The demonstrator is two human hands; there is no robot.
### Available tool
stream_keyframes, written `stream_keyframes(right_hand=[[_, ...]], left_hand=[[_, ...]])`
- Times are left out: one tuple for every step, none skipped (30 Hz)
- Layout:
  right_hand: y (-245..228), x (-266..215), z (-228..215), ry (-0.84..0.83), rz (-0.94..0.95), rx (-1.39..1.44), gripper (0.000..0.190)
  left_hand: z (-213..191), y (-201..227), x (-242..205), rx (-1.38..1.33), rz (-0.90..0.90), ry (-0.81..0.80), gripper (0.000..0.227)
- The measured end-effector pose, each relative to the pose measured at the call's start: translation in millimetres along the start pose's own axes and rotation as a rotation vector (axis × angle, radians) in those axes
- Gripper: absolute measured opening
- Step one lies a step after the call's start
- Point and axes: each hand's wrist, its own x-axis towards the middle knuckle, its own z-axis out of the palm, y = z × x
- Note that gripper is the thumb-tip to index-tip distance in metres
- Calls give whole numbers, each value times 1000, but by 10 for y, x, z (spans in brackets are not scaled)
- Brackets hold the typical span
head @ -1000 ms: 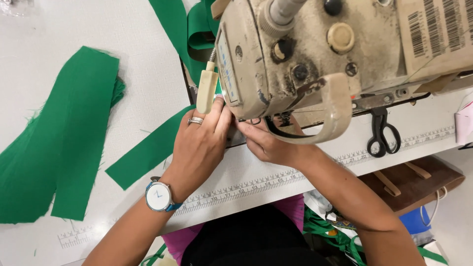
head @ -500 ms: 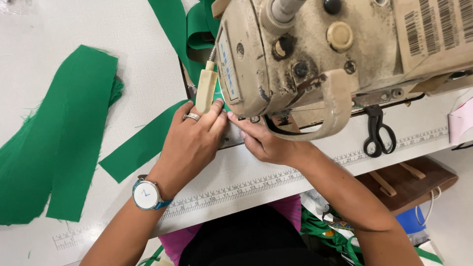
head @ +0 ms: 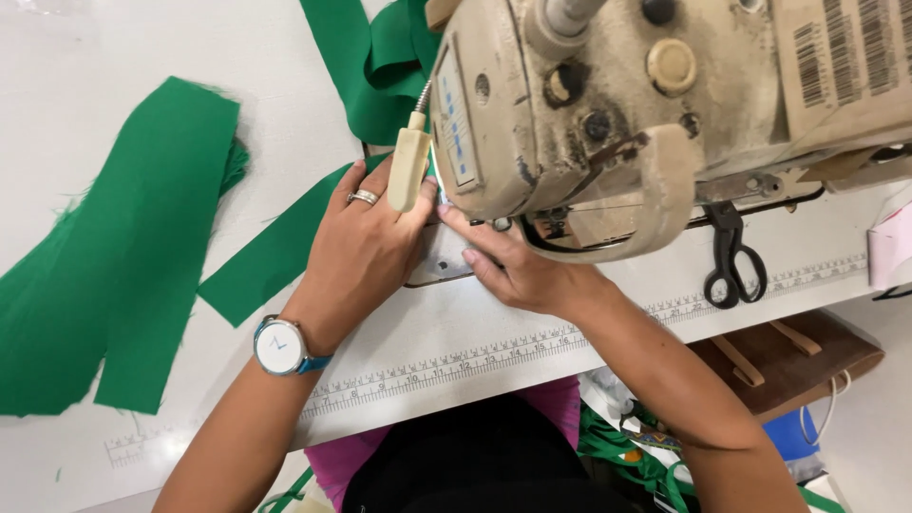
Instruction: Sewing green fabric strips using an industrial sewing machine at a fast, efficient pace.
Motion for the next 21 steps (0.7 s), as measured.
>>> stream_keyframes(right_hand=[[37,-48,95,6,10,-5,47],[75,-94,188,11,20,-11,46],[88,-104,128,12,14,-8,46],[97,-110,67,-22,20,42,47],[107,-99,18,-56,21,96,48],[104,-166,25,-54,10,100,48],[104,-216,43,-49,59,-37,48],[105,-266,63,-42,109,-174,49],[105,-269,65,-41,95,-166,49],[109,-274,65,-36,98,-175,47],[114,-281,61,-28,104,-186,46],[109,-276,50,-25,94,-181,46],[107,-278,32,-13,111,-203,43],[107,-284,13,-1,129,-226,41],[-33,-166,-99,-1,123,-223,41],[-171,-52,-214,-203,386,-109,44],[-302,65,-337,-401,651,7,49],[-285,23,-309,-395,649,5,49],[-259,-10,-280,-321,542,-45,46],[-229,-43,-251,-247,434,-95,44],[-227,-57,-254,-244,434,-94,44]], left_hand=[[-103,19,78,20,-11,7,28],[-208,38,158,39,-22,14,28],[-232,38,179,45,-25,14,28],[-259,36,198,50,-26,42,26],[-297,20,212,60,-29,68,24],[-260,4,204,72,-33,67,24],[-235,-22,184,129,-47,104,21],[-211,-51,162,186,-59,141,21],[-250,-44,131,200,-67,138,21],[-287,-33,104,196,-136,96,16],[-321,-23,88,189,-201,56,25],[-270,-53,68,201,-205,56,25],[-213,-82,58,194,-238,-17,24],[-154,-108,48,186,-271,-90,24],[-252,-149,133,191,-275,-89,24],[-350,-187,221,258,-209,-56,13],[-438,-235,334,322,-135,-17,26],[-452,-302,338,326,-132,-13,26],[-470,-373,342,230,-136,49,16],[-485,-444,347,133,-137,112,6],[-545,-549,276,134,-135,112,6]])
